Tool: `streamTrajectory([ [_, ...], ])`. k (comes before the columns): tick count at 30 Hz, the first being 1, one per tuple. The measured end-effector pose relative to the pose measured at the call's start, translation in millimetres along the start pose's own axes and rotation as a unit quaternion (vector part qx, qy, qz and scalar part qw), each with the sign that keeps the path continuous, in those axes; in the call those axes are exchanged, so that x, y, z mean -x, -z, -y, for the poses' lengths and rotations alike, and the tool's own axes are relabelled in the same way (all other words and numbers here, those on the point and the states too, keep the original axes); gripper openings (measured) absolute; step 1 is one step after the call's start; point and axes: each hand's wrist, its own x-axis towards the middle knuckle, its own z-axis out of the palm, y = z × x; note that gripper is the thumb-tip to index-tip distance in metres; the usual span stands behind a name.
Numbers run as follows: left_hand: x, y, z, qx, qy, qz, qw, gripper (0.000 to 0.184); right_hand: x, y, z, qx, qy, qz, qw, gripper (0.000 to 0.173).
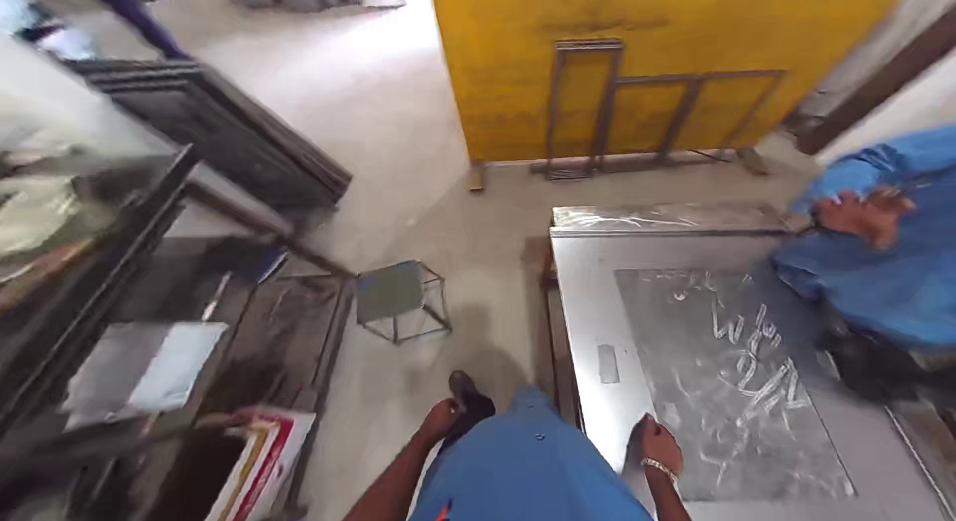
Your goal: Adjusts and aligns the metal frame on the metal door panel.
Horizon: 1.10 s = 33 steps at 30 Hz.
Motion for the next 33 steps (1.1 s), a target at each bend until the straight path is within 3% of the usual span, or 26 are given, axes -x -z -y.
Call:
streamTrajectory([
  [7,1.3,-24.2,34.0,0.023,0.019,-0.005,1.000,0.046,-4.6,0.6,24.3,0.032,0.033,-0.003,0.999,0.065],
  [12,0.8,-24.7,44.0,0.097,0.070,-0.030,0.992,0.046,-13.3,1.8,64.2,0.060,0.081,0.053,0.994,0.062],
  [24,-43.8,38.6,17.4,0.080,0.013,-0.047,0.996,0.038,-16.1,7.3,78.0,0.019,0.008,0.081,0.996,0.058],
  [33,-106.0,140.4,-3.4,0.035,-0.006,0.027,0.999,0.038,27.9,-11.3,104.9,-0.067,-0.097,-0.009,0.993,0.048],
])
